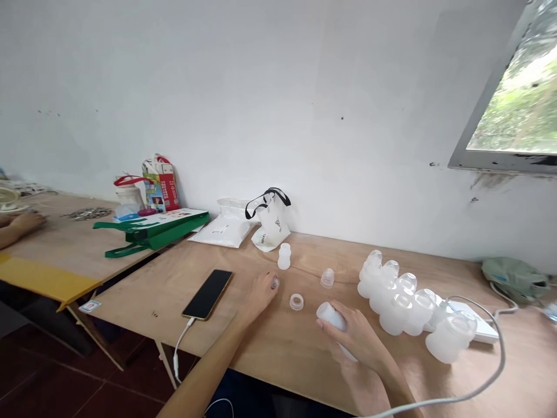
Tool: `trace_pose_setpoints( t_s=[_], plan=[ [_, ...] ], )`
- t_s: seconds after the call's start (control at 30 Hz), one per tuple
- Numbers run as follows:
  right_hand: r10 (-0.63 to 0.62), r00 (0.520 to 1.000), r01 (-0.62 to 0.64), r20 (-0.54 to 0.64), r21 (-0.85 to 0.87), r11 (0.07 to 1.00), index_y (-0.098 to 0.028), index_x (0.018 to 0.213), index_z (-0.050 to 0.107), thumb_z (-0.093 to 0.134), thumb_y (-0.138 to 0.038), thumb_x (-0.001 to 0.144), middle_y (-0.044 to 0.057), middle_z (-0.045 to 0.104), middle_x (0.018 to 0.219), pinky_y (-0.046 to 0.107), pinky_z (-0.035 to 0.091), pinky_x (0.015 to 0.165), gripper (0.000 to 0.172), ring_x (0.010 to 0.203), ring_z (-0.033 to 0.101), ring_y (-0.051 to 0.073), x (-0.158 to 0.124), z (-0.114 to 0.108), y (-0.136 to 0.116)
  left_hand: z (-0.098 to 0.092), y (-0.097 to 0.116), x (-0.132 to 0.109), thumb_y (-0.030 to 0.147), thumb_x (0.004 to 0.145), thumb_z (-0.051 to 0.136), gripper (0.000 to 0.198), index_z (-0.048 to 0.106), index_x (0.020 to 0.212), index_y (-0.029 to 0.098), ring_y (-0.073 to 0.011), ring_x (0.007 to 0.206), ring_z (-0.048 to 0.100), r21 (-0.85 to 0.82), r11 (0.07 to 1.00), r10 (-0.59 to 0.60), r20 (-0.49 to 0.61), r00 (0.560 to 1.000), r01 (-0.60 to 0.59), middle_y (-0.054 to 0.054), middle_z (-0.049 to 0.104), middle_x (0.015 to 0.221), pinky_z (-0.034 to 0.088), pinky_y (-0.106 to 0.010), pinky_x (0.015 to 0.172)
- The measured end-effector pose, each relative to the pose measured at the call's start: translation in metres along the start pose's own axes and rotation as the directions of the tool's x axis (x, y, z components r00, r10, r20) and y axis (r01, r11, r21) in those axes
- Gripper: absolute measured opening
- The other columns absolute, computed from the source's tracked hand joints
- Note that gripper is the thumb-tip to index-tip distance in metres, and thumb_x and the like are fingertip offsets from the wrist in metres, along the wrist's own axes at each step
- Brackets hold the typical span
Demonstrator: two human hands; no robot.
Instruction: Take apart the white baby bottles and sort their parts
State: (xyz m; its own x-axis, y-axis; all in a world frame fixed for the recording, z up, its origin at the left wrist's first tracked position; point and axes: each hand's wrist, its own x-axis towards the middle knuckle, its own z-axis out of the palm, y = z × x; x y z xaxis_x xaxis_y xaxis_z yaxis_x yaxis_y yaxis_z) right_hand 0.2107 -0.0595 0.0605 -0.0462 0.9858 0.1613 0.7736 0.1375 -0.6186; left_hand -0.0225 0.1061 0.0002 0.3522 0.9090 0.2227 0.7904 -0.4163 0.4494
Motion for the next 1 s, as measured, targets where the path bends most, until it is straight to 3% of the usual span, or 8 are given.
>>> trace_pose_setpoints(
  t_s=[0.13, 0.27, 0.33, 0.43, 0.57, 0.73, 0.93, 1.0],
  plan=[
    [0.001, 1.000, -0.001, 0.007, 0.001, 1.000, -0.025, 0.081, 0.054, 0.056, -0.048, 0.093, -0.002, 0.066, 0.077, 0.028, 0.037, 0.063, 0.026, 0.071, 0.059, 0.020, -0.001, 0.000, 0.000, -0.004, 0.006, -0.006, 0.017, 0.090, 0.059, 0.028, 0.061, 0.118, 0.018, -0.0308, 0.112, 0.061, 0.032, 0.999, -0.007, -0.045, 0.999, 0.008, -0.012, 0.065, 0.120, 0.047, -0.039, 0.094],
    [-0.008, 1.000, 0.008, 0.011, 0.014, 1.000, -0.025, 0.078, 0.051, 0.056, -0.049, 0.094, -0.003, 0.064, 0.075, 0.028, 0.036, 0.063, 0.029, 0.068, 0.056, 0.019, 0.001, 0.001, 0.001, -0.007, 0.028, -0.025, 0.042, 0.099, 0.056, 0.039, 0.053, 0.132, 0.021, -0.0300, 0.112, 0.061, -0.023, 0.999, 0.024, -0.121, 0.992, -0.027, -0.011, 0.056, 0.130, 0.049, -0.039, 0.092],
    [-0.018, 1.000, 0.018, 0.010, 0.021, 1.000, -0.025, 0.077, 0.048, 0.056, -0.050, 0.094, -0.003, 0.062, 0.074, 0.027, 0.035, 0.063, 0.032, 0.067, 0.055, 0.019, 0.002, 0.001, 0.002, -0.005, 0.042, -0.035, 0.047, 0.098, 0.057, 0.039, 0.053, 0.131, 0.025, -0.0270, 0.104, 0.065, -0.067, 0.990, 0.125, -0.039, 0.991, -0.127, -0.009, 0.054, 0.131, 0.052, -0.036, 0.084],
    [-0.018, 1.000, 0.018, 0.004, 0.006, 1.000, -0.025, 0.076, 0.046, 0.055, -0.050, 0.095, -0.004, 0.061, 0.072, 0.027, 0.033, 0.062, 0.032, 0.066, 0.053, 0.018, 0.002, 0.001, 0.003, 0.002, 0.057, -0.041, 0.032, 0.099, 0.057, 0.030, 0.055, 0.129, 0.027, -0.0245, 0.101, 0.067, 0.011, 0.965, 0.257, 0.179, 0.950, -0.263, -0.008, 0.055, 0.133, 0.052, -0.033, 0.082],
    [-0.001, 1.000, 0.001, 0.003, -0.008, 1.000, -0.025, 0.076, 0.046, 0.055, -0.050, 0.095, -0.005, 0.060, 0.071, 0.026, 0.032, 0.062, 0.032, 0.065, 0.052, 0.018, 0.001, -0.002, 0.004, 0.009, 0.068, -0.028, 0.013, 0.101, 0.044, 0.025, 0.060, 0.117, 0.023, -0.0256, 0.106, 0.066, 0.105, 0.960, 0.228, 0.240, 0.944, -0.258, -0.009, 0.062, 0.121, 0.051, -0.035, 0.089],
    [-0.013, 1.000, 0.013, -0.008, 0.015, 1.000, -0.025, 0.076, 0.047, 0.054, -0.052, 0.095, -0.004, 0.062, 0.071, 0.026, 0.033, 0.062, 0.033, 0.066, 0.055, 0.018, 0.001, -0.006, 0.004, 0.013, 0.089, -0.007, 0.023, 0.098, 0.055, 0.032, 0.055, 0.128, 0.016, -0.0357, 0.116, 0.062, 0.123, 0.972, 0.177, 0.185, 0.967, -0.201, -0.019, 0.054, 0.136, 0.051, -0.047, 0.094],
    [-0.017, 1.000, 0.017, 0.006, -0.001, 1.000, -0.026, 0.083, 0.055, 0.055, -0.049, 0.095, -0.003, 0.068, 0.078, 0.026, 0.035, 0.063, 0.026, 0.072, 0.060, 0.020, 0.001, -0.008, 0.002, 0.035, 0.131, 0.034, 0.027, 0.097, 0.061, 0.056, 0.040, 0.147, 0.014, -0.0359, 0.148, 0.032, -0.028, 0.965, 0.262, 0.164, 0.951, -0.261, -0.020, 0.038, 0.157, 0.030, -0.049, 0.120],
    [-0.004, 1.000, 0.004, 0.004, -0.027, 1.000, -0.026, 0.086, 0.056, 0.055, -0.050, 0.095, -0.002, 0.069, 0.078, 0.027, 0.036, 0.063, 0.025, 0.072, 0.061, 0.021, -0.001, -0.010, 0.000, 0.044, 0.138, 0.047, 0.025, 0.097, 0.062, 0.055, 0.042, 0.147, 0.013, -0.0364, 0.148, 0.033, -0.107, 0.960, 0.275, 0.183, 0.944, -0.259, -0.021, 0.040, 0.156, 0.028, -0.052, 0.121]
  ],
)
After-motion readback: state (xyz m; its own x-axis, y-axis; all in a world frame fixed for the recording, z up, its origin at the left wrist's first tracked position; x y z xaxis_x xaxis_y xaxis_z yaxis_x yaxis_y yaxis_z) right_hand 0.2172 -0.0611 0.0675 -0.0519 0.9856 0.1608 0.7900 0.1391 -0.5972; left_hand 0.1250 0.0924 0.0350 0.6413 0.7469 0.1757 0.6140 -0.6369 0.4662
